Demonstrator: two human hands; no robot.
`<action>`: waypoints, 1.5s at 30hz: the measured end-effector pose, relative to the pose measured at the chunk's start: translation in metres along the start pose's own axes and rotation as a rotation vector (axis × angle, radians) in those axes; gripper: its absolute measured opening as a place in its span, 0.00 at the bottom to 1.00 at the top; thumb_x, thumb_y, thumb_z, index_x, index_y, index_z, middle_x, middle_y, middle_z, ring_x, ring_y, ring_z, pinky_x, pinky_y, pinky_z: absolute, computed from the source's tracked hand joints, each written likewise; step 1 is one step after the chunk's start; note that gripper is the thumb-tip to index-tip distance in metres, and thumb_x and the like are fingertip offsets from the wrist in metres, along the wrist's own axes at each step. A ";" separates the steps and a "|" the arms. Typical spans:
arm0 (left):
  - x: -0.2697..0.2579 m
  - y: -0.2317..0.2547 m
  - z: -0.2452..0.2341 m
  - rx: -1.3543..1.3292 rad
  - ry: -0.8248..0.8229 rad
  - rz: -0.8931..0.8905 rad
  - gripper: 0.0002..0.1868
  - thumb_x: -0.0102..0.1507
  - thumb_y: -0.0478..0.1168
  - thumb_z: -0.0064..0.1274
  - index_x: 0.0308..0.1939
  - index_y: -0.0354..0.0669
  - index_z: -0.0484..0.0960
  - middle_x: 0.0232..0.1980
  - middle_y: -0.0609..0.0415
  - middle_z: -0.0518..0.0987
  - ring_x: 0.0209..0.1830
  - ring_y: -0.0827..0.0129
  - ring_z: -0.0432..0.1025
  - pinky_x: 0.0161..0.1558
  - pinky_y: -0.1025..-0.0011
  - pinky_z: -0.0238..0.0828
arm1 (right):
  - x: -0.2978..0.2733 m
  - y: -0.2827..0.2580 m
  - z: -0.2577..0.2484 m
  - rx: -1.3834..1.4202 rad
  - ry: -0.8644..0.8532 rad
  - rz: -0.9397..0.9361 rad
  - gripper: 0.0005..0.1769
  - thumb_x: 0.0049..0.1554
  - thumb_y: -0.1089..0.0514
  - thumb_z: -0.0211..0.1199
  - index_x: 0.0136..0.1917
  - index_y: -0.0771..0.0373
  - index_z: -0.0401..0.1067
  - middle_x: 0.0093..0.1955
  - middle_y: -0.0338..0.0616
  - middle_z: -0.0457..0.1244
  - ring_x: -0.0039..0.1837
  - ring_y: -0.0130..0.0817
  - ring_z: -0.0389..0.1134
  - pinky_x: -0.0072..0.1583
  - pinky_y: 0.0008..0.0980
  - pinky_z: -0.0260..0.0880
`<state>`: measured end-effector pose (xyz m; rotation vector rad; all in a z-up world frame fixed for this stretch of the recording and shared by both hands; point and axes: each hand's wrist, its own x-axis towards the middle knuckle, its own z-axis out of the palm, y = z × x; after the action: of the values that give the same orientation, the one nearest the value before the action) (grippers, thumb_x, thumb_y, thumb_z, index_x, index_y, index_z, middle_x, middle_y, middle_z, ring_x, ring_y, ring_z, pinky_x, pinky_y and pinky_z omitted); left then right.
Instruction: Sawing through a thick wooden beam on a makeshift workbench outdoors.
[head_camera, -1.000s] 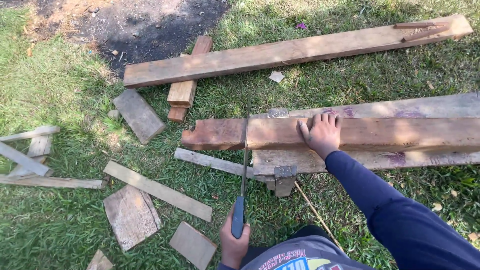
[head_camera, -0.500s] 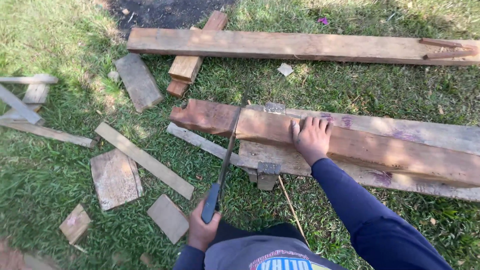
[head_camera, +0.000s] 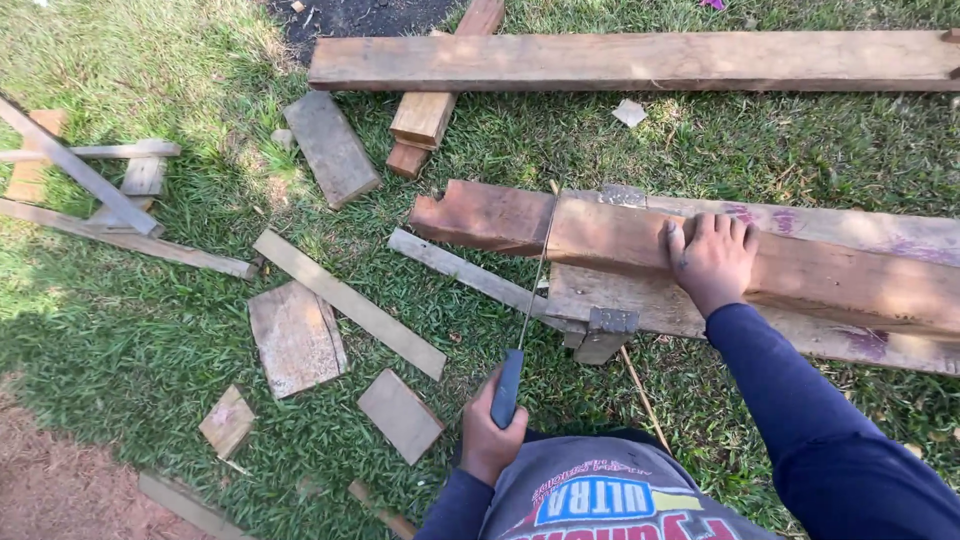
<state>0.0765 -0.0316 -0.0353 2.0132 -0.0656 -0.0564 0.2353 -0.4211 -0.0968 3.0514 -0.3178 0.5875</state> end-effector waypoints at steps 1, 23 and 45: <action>0.003 0.000 -0.002 -0.005 0.002 -0.002 0.35 0.52 0.35 0.55 0.64 0.29 0.73 0.55 0.35 0.82 0.55 0.52 0.80 0.57 0.62 0.74 | 0.002 -0.002 0.003 -0.004 0.000 -0.004 0.31 0.70 0.33 0.50 0.55 0.64 0.75 0.57 0.55 0.66 0.66 0.54 0.63 0.75 0.56 0.49; 0.024 0.071 -0.020 -0.034 -0.052 -0.161 0.30 0.53 0.35 0.56 0.62 0.35 0.77 0.35 0.48 0.83 0.32 0.70 0.77 0.40 0.68 0.76 | 0.024 -0.073 -0.036 0.353 -0.164 -0.304 0.56 0.51 0.22 0.60 0.73 0.68 0.59 0.70 0.65 0.55 0.74 0.64 0.52 0.74 0.62 0.45; 0.011 -0.094 -0.005 -0.212 0.030 -0.187 0.34 0.54 0.24 0.52 0.68 0.31 0.73 0.29 0.48 0.80 0.26 0.68 0.74 0.33 0.71 0.73 | 0.020 -0.007 -0.041 0.245 -0.340 -0.277 0.79 0.26 0.22 0.79 0.76 0.67 0.50 0.73 0.63 0.51 0.77 0.64 0.48 0.75 0.64 0.39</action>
<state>0.0900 0.0126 -0.1178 1.8024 0.1422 -0.1461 0.2396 -0.4157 -0.0508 3.3376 0.1908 0.0981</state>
